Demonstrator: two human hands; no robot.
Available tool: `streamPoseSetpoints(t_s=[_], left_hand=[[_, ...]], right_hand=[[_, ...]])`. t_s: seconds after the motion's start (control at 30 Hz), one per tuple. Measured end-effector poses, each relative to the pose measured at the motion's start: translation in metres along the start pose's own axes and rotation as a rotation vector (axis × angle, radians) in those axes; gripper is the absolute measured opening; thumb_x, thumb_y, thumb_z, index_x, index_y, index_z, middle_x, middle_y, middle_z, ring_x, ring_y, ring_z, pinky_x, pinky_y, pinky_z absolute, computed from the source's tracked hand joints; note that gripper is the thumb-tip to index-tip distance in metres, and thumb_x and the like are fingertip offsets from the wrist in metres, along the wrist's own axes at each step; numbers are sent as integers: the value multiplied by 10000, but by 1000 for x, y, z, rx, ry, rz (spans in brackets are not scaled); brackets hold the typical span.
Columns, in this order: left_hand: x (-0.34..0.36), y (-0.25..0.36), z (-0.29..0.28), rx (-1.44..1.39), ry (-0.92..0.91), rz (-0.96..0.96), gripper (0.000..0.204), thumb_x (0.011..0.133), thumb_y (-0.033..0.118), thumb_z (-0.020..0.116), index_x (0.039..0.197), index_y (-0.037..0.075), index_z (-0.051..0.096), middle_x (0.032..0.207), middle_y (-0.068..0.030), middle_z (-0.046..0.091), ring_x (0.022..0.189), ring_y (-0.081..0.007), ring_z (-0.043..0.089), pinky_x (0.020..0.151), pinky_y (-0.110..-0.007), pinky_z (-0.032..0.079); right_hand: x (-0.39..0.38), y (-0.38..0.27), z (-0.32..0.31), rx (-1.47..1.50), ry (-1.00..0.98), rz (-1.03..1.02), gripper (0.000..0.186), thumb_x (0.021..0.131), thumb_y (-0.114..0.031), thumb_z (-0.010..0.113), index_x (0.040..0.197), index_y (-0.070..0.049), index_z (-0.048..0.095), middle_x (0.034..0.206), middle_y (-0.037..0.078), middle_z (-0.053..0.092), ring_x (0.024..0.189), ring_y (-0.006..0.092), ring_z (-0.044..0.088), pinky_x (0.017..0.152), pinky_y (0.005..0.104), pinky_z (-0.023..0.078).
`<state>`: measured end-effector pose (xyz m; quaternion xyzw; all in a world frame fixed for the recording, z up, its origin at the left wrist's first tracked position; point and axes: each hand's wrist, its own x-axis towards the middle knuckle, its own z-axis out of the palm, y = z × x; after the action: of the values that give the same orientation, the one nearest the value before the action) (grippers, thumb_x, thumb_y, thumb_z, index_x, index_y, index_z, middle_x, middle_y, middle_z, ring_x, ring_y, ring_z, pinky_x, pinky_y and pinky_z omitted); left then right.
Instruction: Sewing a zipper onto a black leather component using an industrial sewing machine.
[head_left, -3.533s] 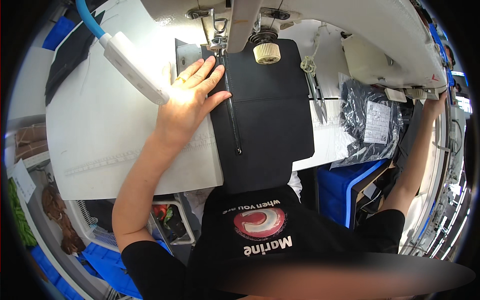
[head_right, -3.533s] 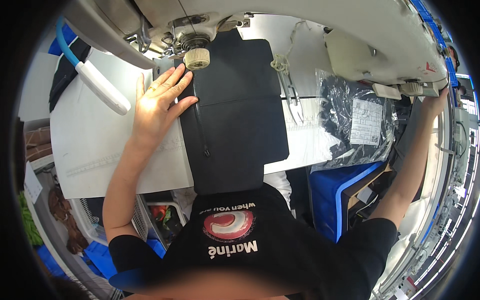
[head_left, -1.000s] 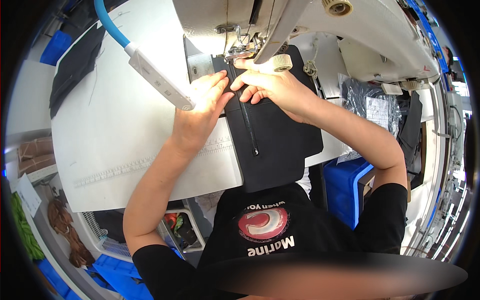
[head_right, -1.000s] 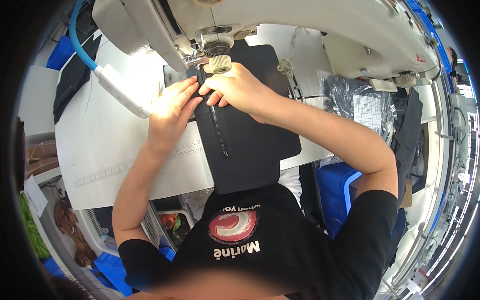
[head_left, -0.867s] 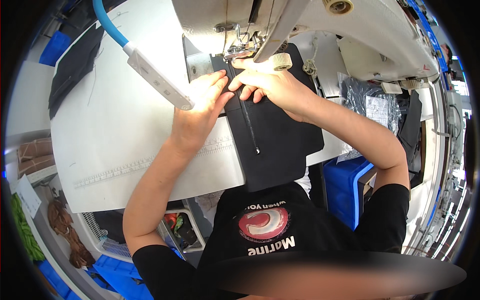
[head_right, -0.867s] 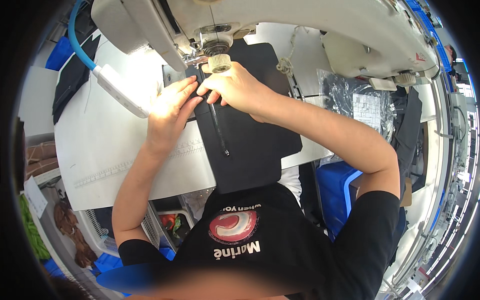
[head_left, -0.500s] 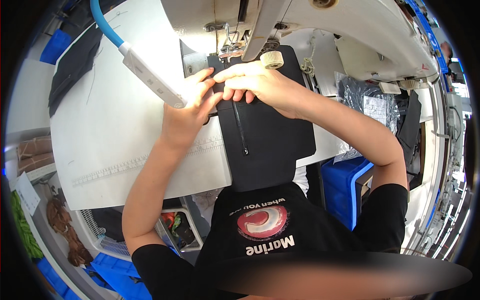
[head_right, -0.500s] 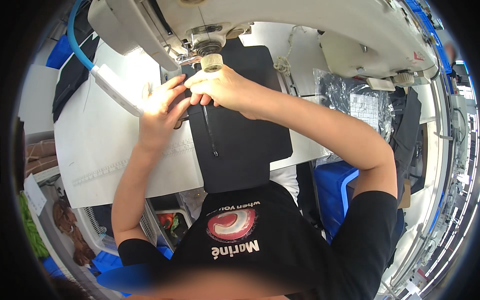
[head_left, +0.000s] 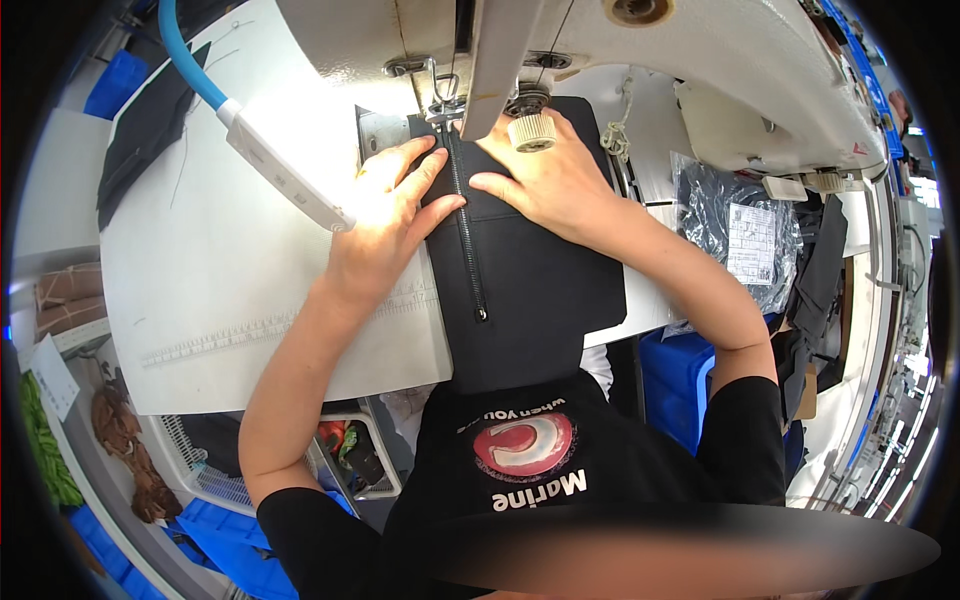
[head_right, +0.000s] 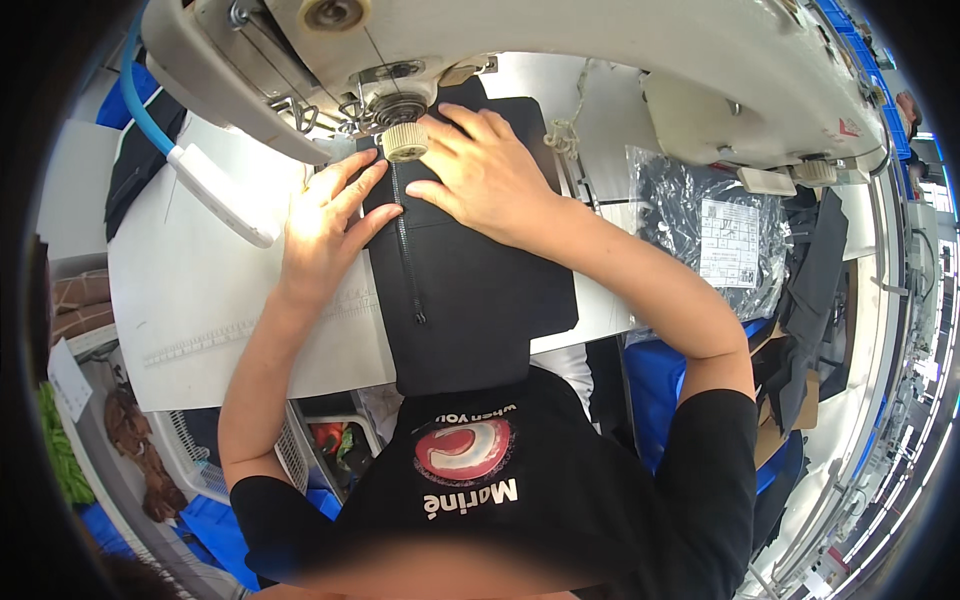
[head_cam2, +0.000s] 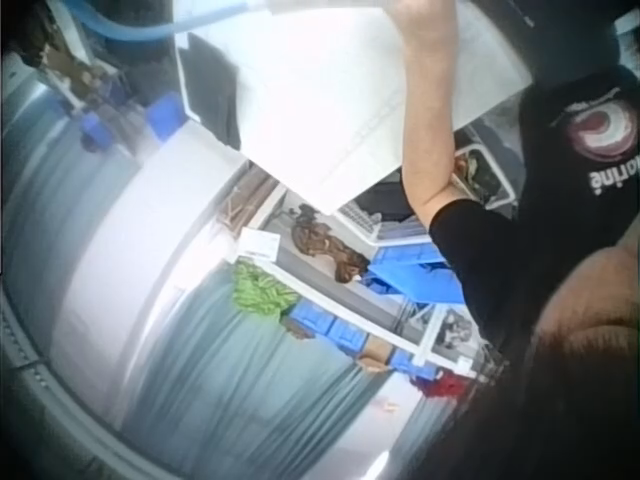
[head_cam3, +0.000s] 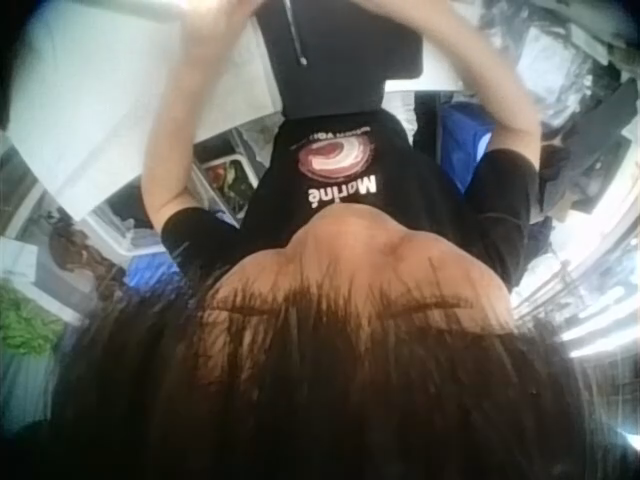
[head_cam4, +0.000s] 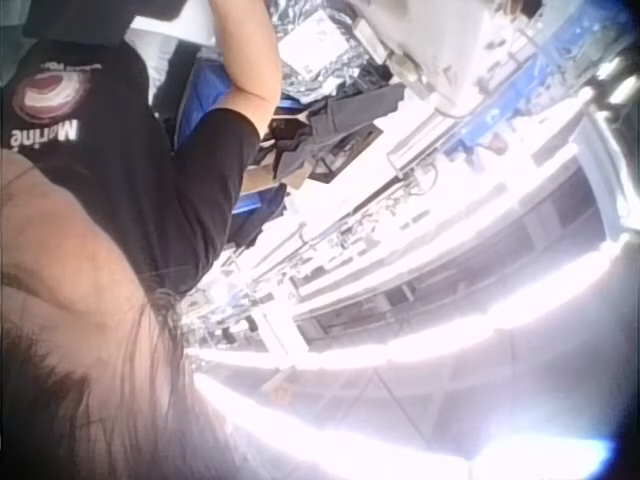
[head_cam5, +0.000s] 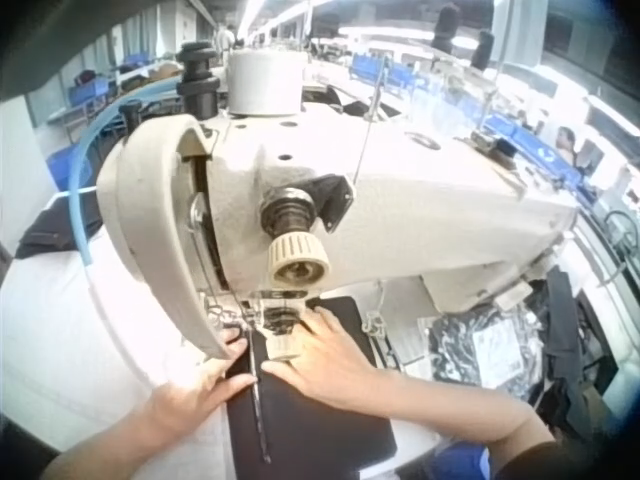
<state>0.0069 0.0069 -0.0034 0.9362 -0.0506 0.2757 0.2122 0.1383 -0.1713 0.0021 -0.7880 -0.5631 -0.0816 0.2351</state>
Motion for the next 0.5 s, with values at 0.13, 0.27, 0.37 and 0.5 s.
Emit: streamPoseSetpoints(t_s=[0.13, 0.27, 0.37, 0.5], left_hand=[[0, 5, 1, 32, -58, -48, 481, 726, 256, 797, 1147, 61, 667, 1191, -86, 630, 832, -182, 615, 859, -347, 432], [1, 5, 1, 36, -34, -20, 490, 727, 259, 797, 1147, 45, 664, 1181, -95, 632, 660, -131, 578, 827, -329, 441], [0, 6, 1, 11, -21, -31, 487, 721, 257, 802, 1141, 48, 669, 1181, -97, 633, 682, -142, 585, 839, -331, 434], [-1, 7, 0, 21, -30, -43, 479, 710, 265, 806, 1129, 69, 684, 1192, -98, 634, 866, -194, 622, 892, -359, 415]], right_hand=[[-1, 4, 2, -176, -62, -76, 431, 890, -394, 612, 1122, -31, 632, 1278, 91, 575, 1270, 280, 448, 1017, 489, 383], [0, 7, -1, -153, -105, -59, 435, 894, -397, 608, 1122, -28, 632, 1277, 87, 578, 1276, 278, 446, 1032, 498, 373], [-1, 6, -1, -163, -98, -58, 439, 893, -398, 608, 1122, -25, 632, 1276, 88, 580, 1278, 280, 446, 1036, 500, 370], [-1, 6, -1, -140, -79, -63, 426, 892, -393, 612, 1106, -25, 638, 1254, 90, 591, 1261, 279, 462, 1022, 489, 380]])
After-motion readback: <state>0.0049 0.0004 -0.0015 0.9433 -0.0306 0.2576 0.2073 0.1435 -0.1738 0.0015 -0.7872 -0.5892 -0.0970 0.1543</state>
